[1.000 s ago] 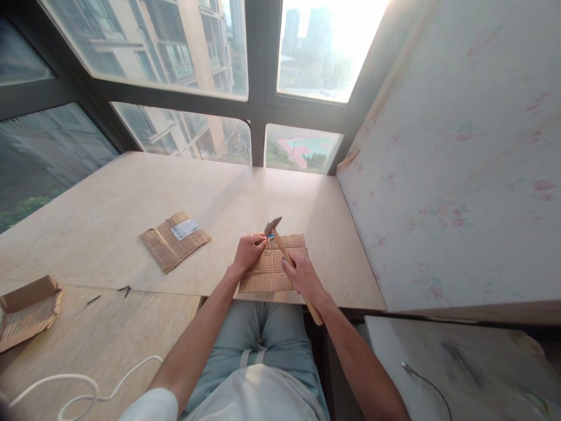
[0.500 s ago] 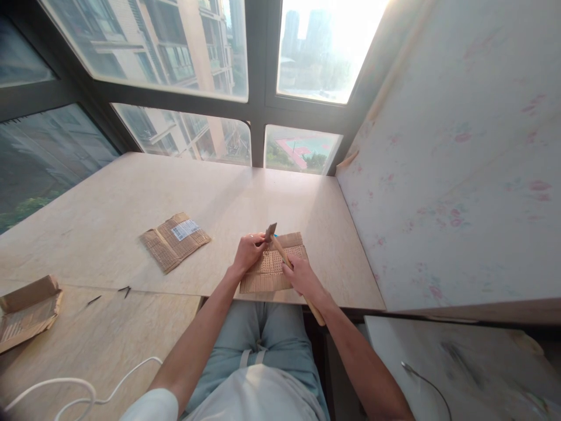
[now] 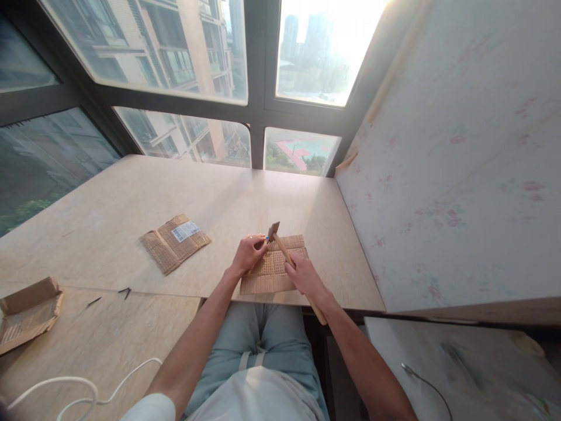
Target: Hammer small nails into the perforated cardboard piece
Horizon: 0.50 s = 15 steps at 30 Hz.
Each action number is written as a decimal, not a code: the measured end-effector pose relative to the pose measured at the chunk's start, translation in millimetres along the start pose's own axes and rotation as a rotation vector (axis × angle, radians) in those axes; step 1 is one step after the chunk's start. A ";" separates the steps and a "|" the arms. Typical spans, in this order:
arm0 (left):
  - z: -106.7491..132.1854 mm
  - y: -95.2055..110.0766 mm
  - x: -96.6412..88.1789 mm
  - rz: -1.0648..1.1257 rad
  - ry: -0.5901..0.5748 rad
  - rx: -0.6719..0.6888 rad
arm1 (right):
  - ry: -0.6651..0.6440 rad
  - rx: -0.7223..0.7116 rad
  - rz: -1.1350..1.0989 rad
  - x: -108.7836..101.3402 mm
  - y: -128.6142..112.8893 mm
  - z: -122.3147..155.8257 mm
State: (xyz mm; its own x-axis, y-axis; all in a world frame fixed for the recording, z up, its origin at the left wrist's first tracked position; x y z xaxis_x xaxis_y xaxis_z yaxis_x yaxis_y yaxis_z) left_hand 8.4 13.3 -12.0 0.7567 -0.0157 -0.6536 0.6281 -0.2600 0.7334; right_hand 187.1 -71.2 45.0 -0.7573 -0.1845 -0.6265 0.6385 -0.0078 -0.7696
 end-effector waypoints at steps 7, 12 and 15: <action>13.5 -9.5 -7.7 -0.073 0.073 -0.009 | 0.034 -0.003 -0.097 0.3 -2.4 5.6; 26.7 -20.1 -6.1 -0.046 0.150 -0.074 | 0.100 0.005 -0.105 2.1 -1.2 8.2; 31.4 -20.4 -2.8 -0.004 0.139 -0.099 | 0.042 0.001 -0.017 5.9 2.6 7.9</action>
Point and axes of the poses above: each hand's wrist, its own z-axis away from the middle knuckle, its own x-axis out of the palm, y = z × x, the point moved 2 cm from there along -z, towards the middle knuckle, and after that the axes turned 4 degrees about -x, right-handed, at the moved point
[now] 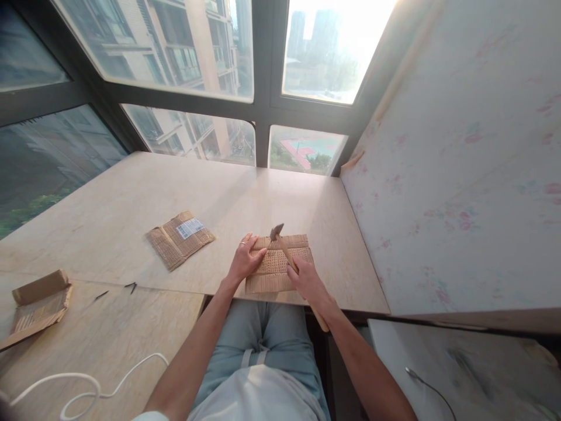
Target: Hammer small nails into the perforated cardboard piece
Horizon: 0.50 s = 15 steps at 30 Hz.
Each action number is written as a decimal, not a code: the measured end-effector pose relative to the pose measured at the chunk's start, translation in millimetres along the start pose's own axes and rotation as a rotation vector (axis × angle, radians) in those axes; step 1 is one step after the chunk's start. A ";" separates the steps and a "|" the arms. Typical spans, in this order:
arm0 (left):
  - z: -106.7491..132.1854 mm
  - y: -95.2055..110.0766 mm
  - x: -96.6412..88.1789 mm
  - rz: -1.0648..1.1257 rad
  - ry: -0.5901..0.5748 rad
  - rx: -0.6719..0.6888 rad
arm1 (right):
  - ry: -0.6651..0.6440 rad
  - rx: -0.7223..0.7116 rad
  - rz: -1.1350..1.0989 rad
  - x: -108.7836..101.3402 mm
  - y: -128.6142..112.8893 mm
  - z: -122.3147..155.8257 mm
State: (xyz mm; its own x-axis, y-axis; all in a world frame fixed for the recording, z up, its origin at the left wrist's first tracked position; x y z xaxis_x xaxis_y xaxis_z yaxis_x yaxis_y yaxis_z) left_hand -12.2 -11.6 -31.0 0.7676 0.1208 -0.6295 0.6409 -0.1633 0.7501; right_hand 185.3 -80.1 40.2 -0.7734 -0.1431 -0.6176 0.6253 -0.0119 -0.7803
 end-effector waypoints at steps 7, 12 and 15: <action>-0.2 -0.8 3.7 0.020 0.022 -0.013 | -0.015 -0.021 -0.021 -1.5 3.0 3.6; -1.1 -3.7 3.7 0.025 0.013 -0.012 | 0.020 -0.017 0.002 4.4 2.5 2.7; -1.3 -4.5 3.0 0.033 0.000 -0.004 | -0.034 -0.017 0.038 9.4 4.2 -1.5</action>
Point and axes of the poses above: each hand's wrist, its own z-axis away from the middle knuckle, its own x-axis out of the palm, y = z × x, the point moved 2 cm from there along -z, towards the middle knuckle, and after that the axes turned 4 degrees about -x, right-handed, at the moved point
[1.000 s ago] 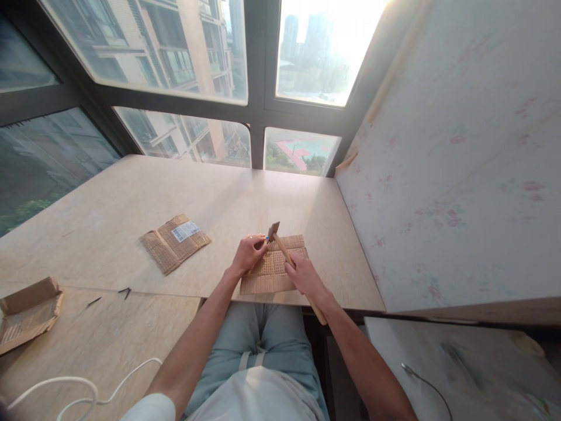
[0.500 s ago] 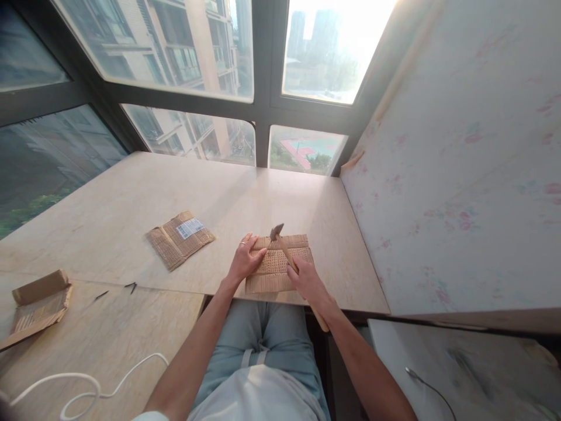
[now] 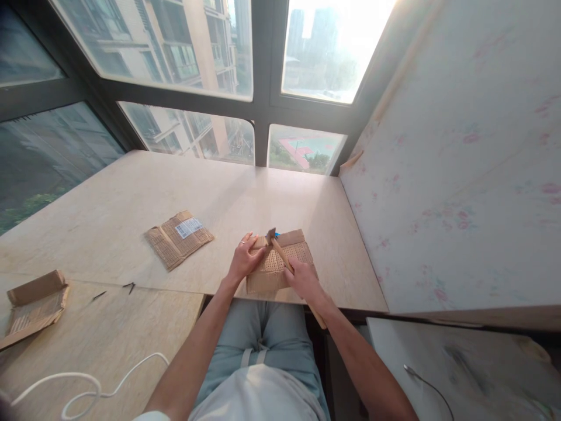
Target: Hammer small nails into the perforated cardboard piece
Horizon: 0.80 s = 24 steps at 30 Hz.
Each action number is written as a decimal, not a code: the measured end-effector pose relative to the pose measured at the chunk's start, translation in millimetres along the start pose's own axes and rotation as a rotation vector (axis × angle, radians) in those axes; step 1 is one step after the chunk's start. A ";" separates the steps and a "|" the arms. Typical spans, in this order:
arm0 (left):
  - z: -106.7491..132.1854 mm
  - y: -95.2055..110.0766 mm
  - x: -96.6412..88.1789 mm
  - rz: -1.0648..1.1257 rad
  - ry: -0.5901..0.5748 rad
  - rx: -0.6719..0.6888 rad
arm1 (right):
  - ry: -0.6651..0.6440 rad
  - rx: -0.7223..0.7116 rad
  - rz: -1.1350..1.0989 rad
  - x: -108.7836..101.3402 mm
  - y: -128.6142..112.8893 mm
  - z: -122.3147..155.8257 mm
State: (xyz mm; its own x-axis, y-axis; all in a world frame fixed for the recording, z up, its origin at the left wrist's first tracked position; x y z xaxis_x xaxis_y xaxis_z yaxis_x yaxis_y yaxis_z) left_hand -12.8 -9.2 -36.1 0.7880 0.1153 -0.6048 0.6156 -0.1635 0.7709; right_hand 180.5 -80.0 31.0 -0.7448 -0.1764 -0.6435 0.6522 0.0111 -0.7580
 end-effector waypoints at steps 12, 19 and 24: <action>1.2 1.1 -0.4 -0.019 0.006 -0.011 | 0.127 0.044 -0.259 -10.4 -1.6 11.8; -5.2 21.3 -11.5 -0.253 0.024 0.098 | 0.183 0.113 -0.415 -13.1 9.5 20.4; -26.0 47.4 -9.9 -0.309 -0.042 0.247 | 0.195 0.048 -0.548 -20.2 9.3 10.8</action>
Point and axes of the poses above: each hand's wrist, its own z-axis away from the middle knuckle, its own x-axis out of the palm, y = z × x, the point moved 2 cm from there along -z, towards the middle knuckle, and after that the axes turned 4 degrees about -x, right-handed, at the moved point
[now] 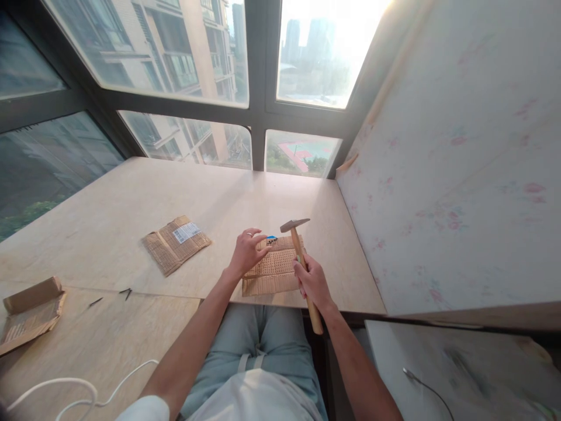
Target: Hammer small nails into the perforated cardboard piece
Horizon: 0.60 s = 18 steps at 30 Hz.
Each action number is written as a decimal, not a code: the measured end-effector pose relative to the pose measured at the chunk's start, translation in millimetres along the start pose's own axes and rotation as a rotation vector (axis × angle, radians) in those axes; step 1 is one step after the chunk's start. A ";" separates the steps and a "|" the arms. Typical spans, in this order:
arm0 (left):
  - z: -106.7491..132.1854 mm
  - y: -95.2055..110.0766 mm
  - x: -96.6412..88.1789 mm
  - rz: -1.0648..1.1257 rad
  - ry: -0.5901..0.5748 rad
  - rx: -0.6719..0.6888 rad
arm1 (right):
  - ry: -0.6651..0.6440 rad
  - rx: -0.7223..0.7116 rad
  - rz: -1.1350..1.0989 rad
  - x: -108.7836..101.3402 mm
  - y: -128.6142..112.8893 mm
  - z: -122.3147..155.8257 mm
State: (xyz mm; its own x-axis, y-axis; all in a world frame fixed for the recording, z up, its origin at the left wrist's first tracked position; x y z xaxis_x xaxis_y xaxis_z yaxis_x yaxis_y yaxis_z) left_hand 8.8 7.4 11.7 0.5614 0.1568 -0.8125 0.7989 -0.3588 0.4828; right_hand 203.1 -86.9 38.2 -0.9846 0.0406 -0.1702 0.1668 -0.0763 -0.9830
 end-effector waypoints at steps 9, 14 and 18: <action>-13.5 6.1 5.2 -0.001 -0.160 0.039 | 0.104 -0.083 0.005 -16.0 -6.9 -24.0; -10.3 -2.8 6.9 0.068 -0.174 0.055 | 0.147 -0.061 0.087 -26.2 0.0 -25.6; -9.3 -10.2 10.6 0.120 -0.148 0.026 | 0.173 -0.016 0.209 -29.6 9.5 -30.3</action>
State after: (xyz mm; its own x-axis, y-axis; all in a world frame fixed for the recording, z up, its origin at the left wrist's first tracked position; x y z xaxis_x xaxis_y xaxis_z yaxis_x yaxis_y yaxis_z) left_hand 8.6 21.2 1.2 0.6126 -0.0248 -0.7900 0.7216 -0.3902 0.5718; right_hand 235.5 -58.6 31.8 -0.9053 0.1951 -0.3772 0.3676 -0.0848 -0.9261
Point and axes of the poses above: each hand's wrist, its own z-axis away from the middle knuckle, its own x-axis out of the palm, y = z × x, the point moved 2 cm from there along -z, towards the middle knuckle, and after that the axes turned 4 degrees about -x, right-handed, at the moved point
